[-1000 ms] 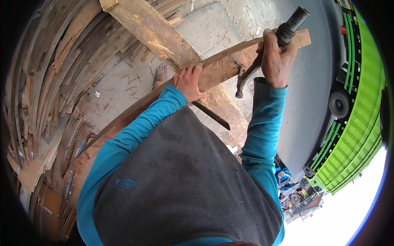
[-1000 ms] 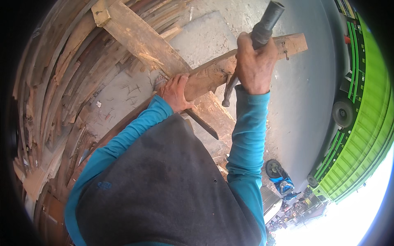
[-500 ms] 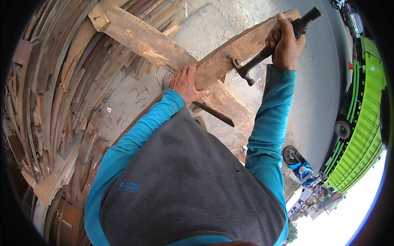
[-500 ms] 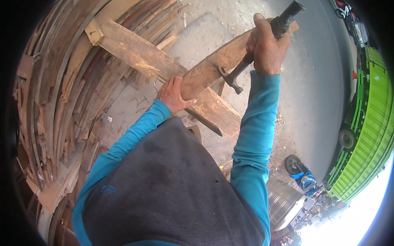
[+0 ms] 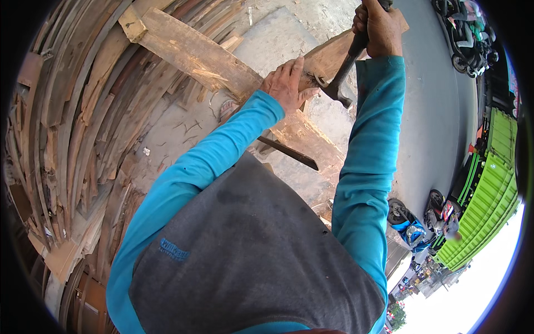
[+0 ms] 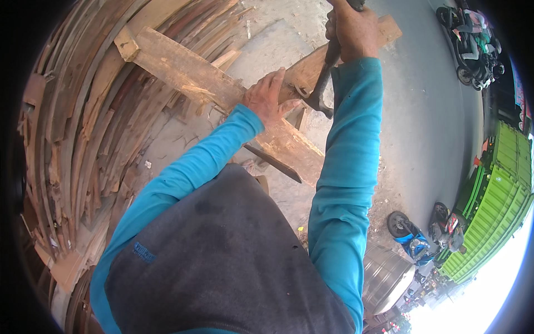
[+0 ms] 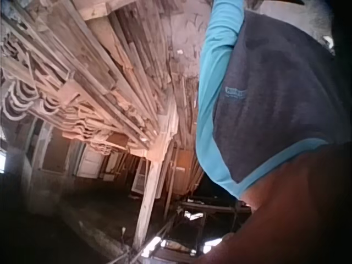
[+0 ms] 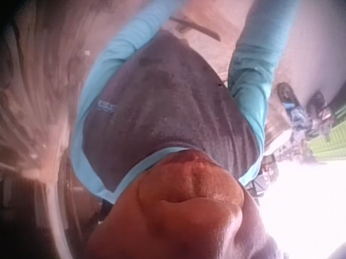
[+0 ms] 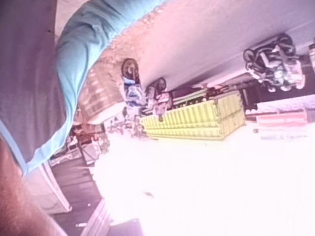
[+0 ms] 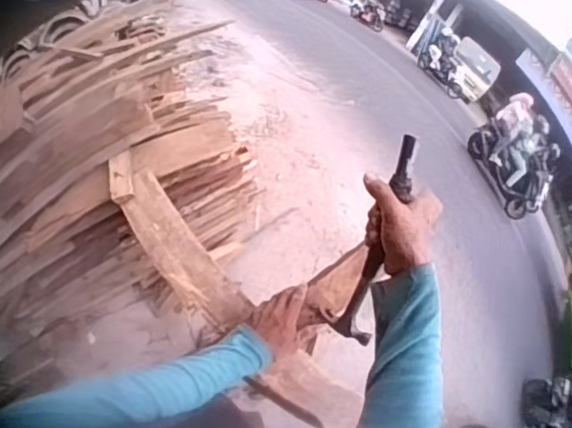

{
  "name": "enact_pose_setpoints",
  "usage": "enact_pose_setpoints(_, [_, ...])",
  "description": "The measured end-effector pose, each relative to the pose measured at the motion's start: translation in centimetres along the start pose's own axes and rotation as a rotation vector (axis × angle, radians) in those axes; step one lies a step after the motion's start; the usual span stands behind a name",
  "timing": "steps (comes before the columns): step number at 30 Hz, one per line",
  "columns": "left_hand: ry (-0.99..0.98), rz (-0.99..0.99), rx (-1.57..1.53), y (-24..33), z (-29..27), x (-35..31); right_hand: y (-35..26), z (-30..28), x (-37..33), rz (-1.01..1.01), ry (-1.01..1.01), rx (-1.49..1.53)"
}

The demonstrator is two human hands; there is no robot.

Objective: The person removes nails from a wooden plank using a hammer and a metal rod, then picks up the loosened nails by hand.

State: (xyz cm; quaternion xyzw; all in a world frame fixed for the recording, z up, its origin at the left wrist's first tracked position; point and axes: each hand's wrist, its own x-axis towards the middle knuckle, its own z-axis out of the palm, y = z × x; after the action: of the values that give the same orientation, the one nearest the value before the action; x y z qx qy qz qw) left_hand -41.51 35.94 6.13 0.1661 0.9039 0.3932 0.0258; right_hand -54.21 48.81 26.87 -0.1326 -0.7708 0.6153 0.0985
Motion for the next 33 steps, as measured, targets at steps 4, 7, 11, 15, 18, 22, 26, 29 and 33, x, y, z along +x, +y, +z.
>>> enact_pose_setpoints(4, [0.056, 0.041, 0.004, -0.1, 0.5, -0.2, 1.0, 0.0, 2.3, 0.137, 0.161, -0.055])
enact_pose_setpoints(7, [0.131, 0.056, 0.011, -0.2, 1.2, -0.2, 1.3, -1.8, -0.8, -0.108, 0.040, 0.069])
enact_pose_setpoints(11, [0.172, -0.006, 0.016, -0.8, 1.1, -0.1, 2.2, -1.3, -7.7, -0.351, 0.053, 0.131])
enact_pose_setpoints(15, [0.180, 0.006, 0.015, -0.5, 1.7, -0.4, 3.4, -2.5, -12.4, -0.451, 0.176, 0.132])
enact_pose_setpoints(18, [0.199, 0.028, 0.025, -0.4, 1.5, -0.4, 5.8, -2.6, -14.4, -0.633, 0.283, 0.056])
enact_pose_setpoints(22, [0.159, 0.025, 0.016, 0.2, 0.6, -0.3, 7.6, -1.6, -18.8, -0.768, 0.266, 0.073])
enact_pose_setpoints(26, [0.166, 0.034, 0.061, -0.8, 0.9, -0.4, 8.6, -0.6, -21.1, -0.901, 0.182, 0.015])
enact_pose_setpoints(29, [0.173, 0.053, 0.040, -0.5, 1.1, -0.5, 7.2, -1.9, -19.9, -0.826, 0.134, 0.022])
enact_pose_setpoints(33, [0.144, 0.040, 0.031, -0.5, 1.0, -0.2, 5.8, -3.9, -16.0, -0.675, 0.041, 0.078])
